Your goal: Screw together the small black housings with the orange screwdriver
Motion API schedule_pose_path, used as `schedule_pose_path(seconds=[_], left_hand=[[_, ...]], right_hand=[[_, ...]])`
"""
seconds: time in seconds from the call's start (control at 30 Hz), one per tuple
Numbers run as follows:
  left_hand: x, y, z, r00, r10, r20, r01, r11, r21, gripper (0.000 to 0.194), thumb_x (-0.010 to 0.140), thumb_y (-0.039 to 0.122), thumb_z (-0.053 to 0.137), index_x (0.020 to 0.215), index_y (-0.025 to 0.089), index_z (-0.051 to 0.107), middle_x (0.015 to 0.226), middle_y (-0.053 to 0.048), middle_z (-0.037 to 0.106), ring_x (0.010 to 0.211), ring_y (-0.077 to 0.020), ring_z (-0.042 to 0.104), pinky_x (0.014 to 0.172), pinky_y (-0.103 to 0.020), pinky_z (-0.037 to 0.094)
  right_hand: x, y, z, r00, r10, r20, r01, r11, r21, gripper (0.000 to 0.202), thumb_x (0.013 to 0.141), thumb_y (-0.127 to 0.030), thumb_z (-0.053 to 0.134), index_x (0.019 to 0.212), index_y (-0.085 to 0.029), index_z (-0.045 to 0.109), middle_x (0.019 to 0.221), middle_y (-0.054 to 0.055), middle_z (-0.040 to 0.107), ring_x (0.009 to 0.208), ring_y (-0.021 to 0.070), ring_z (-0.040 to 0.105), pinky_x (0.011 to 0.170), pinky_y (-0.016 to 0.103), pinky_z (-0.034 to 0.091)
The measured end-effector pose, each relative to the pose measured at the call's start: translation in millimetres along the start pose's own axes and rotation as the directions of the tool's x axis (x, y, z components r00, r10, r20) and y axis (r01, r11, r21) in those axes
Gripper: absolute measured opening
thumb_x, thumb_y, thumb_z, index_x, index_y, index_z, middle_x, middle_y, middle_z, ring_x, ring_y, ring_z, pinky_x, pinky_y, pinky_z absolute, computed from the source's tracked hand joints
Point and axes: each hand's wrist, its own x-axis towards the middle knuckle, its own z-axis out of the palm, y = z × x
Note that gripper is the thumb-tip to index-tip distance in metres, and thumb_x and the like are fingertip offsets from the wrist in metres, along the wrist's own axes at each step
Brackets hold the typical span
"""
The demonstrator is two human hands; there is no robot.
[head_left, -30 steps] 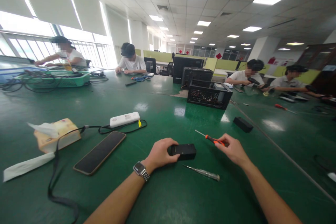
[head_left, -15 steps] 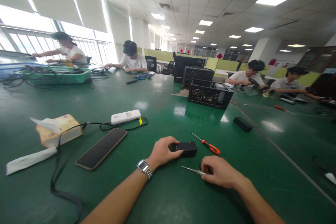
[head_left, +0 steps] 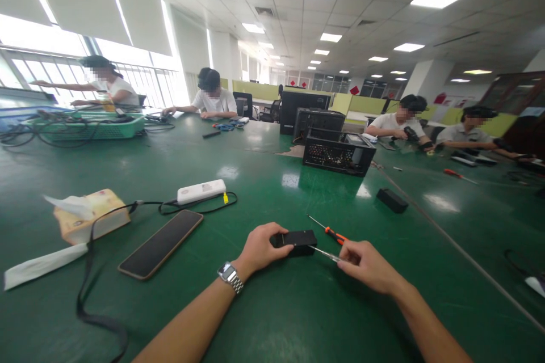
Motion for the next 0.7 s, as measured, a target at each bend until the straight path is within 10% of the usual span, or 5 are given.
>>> schedule_pose_path(seconds=[0.2,0.5,0.7], left_hand=[[-0.7,1.2,1.3,1.0,-0.001,-0.001,0.001,1.0,-0.014,0.028,0.073,0.04,0.072,0.094,0.021,0.069,0.092,-0.002,0.072,0.083,-0.0211,0.065,0.074,-0.03,0.049],[-2.3,6.7,7.0,1.0,-0.014,-0.012,0.014,0.998,-0.056,0.029,0.071,0.037,0.075,0.093,0.02,0.067,0.094,-0.003,0.071,0.087,-0.0225,0.065,0.076,-0.03,0.048],[-5.6,11.3,4.3,1.0,-0.018,-0.023,0.017,0.999,-0.03,0.032,0.068,0.037,0.077,0.094,0.022,0.065,0.091,-0.001,0.07,0.083,-0.0216,0.064,0.072,-0.029,0.047]], right_hand=[[6.0,-14.0,11.1,0.995,-0.032,-0.097,0.017,0.988,-0.154,0.021,0.084,-0.037,0.057,0.074,-0.019,0.062,0.067,-0.001,0.058,0.062,0.0139,0.052,0.059,0.024,0.037],[16.8,-63.2,85.6,0.936,-0.042,-0.349,-0.15,0.85,-0.505,0.017,0.092,-0.028,0.041,0.086,-0.023,0.056,0.082,0.005,0.066,0.059,0.0194,0.063,0.049,0.027,0.024],[16.6,-52.2,91.7,0.937,0.092,-0.338,-0.182,0.952,-0.247,0.016,0.093,-0.032,0.041,0.083,-0.023,0.048,0.073,0.002,0.067,0.064,0.0198,0.065,0.054,0.025,0.031]])
